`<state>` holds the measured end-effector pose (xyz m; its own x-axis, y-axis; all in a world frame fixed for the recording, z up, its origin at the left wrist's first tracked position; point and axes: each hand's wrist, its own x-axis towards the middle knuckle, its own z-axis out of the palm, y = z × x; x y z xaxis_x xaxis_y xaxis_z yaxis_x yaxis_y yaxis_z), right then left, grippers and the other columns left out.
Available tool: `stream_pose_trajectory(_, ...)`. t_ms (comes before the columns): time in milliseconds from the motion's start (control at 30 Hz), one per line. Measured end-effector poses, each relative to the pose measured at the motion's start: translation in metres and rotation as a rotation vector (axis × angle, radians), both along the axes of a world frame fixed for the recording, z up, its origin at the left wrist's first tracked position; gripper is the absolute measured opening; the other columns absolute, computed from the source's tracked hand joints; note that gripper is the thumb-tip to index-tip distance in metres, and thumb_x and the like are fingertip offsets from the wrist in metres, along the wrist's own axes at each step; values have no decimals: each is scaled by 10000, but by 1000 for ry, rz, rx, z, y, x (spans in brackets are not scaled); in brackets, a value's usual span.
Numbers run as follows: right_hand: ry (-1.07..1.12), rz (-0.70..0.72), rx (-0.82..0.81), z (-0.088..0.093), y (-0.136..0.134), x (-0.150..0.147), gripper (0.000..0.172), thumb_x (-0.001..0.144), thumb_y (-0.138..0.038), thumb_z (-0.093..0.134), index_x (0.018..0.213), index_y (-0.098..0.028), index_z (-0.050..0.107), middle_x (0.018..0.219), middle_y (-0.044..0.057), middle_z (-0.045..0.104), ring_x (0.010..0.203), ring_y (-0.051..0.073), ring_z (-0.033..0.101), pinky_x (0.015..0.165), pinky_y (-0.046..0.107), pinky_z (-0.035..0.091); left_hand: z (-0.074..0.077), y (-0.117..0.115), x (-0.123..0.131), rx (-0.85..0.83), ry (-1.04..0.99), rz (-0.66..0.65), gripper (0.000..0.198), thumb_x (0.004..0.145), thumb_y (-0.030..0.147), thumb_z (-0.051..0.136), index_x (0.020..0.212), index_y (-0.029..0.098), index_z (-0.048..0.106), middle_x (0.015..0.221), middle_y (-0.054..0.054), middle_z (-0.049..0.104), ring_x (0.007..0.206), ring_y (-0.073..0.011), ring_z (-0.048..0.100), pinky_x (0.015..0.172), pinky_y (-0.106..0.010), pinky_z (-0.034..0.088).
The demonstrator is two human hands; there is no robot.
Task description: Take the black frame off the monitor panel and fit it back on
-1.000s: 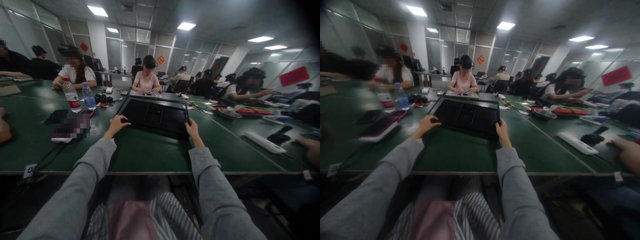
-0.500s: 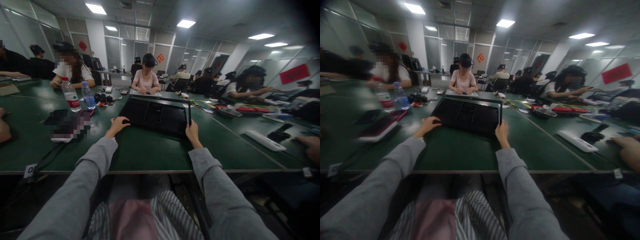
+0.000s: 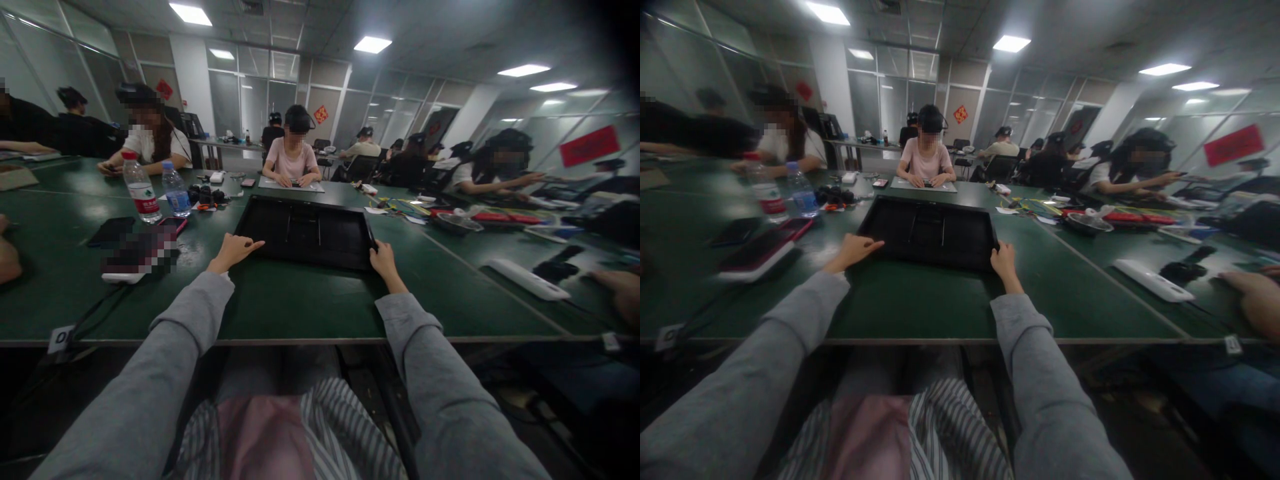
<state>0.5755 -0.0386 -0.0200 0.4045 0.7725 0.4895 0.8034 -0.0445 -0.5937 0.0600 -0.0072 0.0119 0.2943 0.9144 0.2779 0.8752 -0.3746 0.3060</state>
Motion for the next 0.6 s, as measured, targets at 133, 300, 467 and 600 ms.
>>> stream_pose_trajectory(133,-1,4,-1,0,1,3,560,822,-224,547,1337,-72,705,1178,212,702,1192,341,613,1170,562,467,2,-5,-2,83,-71,43,443,1031,611,568,879,251,778,1028,-110,784,1188,-360,673,1091,-492,411)
stream_pose_trajectory(300,13,18,-48,3,-1,1,563,831,-224,551,1357,-91,703,1229,199,722,1200,328,634,1177,545,467,-4,0,-11,123,-292,360,389,974,444,673,1277,214,753,1306,-179,733,1370,-397,577,1110,-507,452)
stream_pose_trajectory(467,-6,27,-27,9,-3,-3,566,862,-190,499,1380,-66,688,1331,227,713,1284,334,633,1201,519,456,-14,11,-18,15,-311,354,402,1021,361,542,1305,172,755,1285,-215,759,1203,-387,697,1061,-511,513)
stream_pose_trajectory(600,-9,45,-11,13,-5,-3,563,872,-190,488,1387,-92,694,1335,215,732,1287,345,653,1184,533,480,-13,13,-17,29,-229,378,427,1044,338,503,1339,144,742,1313,-223,754,1238,-374,704,1083,-487,516)
